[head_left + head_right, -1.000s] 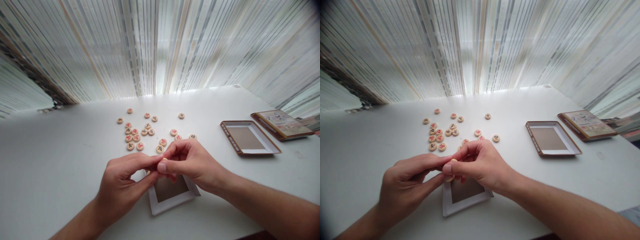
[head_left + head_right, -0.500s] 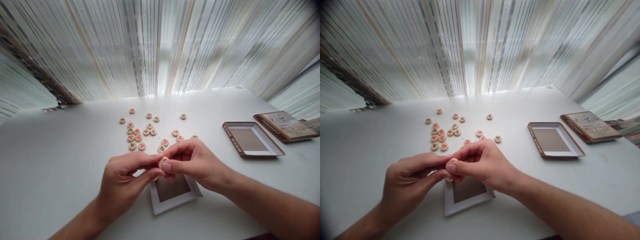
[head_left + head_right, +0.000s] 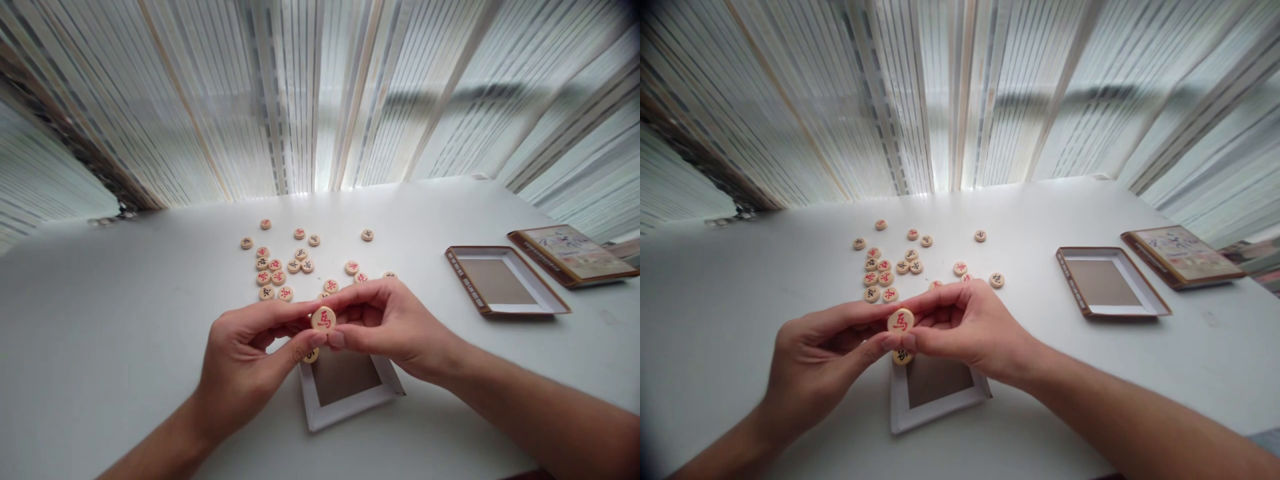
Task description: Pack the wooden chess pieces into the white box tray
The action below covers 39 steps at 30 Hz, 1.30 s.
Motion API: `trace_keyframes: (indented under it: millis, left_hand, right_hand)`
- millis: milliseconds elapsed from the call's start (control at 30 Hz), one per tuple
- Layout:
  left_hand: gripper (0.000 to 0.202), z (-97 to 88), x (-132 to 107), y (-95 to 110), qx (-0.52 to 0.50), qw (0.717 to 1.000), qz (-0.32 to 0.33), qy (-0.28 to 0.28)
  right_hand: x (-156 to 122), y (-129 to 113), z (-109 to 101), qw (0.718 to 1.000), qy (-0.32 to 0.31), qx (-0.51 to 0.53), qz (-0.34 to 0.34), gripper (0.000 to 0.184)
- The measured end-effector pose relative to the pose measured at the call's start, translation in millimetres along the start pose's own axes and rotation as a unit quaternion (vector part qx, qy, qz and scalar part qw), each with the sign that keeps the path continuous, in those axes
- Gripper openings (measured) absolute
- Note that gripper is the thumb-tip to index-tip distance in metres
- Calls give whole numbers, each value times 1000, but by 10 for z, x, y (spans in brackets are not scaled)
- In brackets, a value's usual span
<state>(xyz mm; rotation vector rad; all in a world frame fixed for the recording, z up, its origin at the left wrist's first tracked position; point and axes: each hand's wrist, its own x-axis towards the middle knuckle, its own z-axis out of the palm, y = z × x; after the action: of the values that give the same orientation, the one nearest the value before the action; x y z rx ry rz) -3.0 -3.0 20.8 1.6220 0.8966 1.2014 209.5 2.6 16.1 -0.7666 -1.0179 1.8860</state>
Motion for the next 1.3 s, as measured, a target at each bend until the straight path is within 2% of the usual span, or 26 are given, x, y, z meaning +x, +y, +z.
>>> trace_keyframes:
  millis: [233,467,667,1067,1300]
  left_hand:
    - [34,20,12,-14,-20,1000,-12,-8]
    - [23,16,40,-7,5,1000,-3,11]
    - [21,5,31,-29,31,999,14,20]
    - [30,18,20,-39,-51,998,-29,33]
    - [24,38,50,21,-74,995,-56,41]
  right_hand:
    - [27,6,5,999,31,11,-14,32]
    - [25,29,0,996,52,-27,-68,33]
    - [22,32,-4,993,53,-49,-98,35]
    - [19,7,13,995,44,-48,-75,37]
    - [23,-21,15,998,49,-34,-21,43]
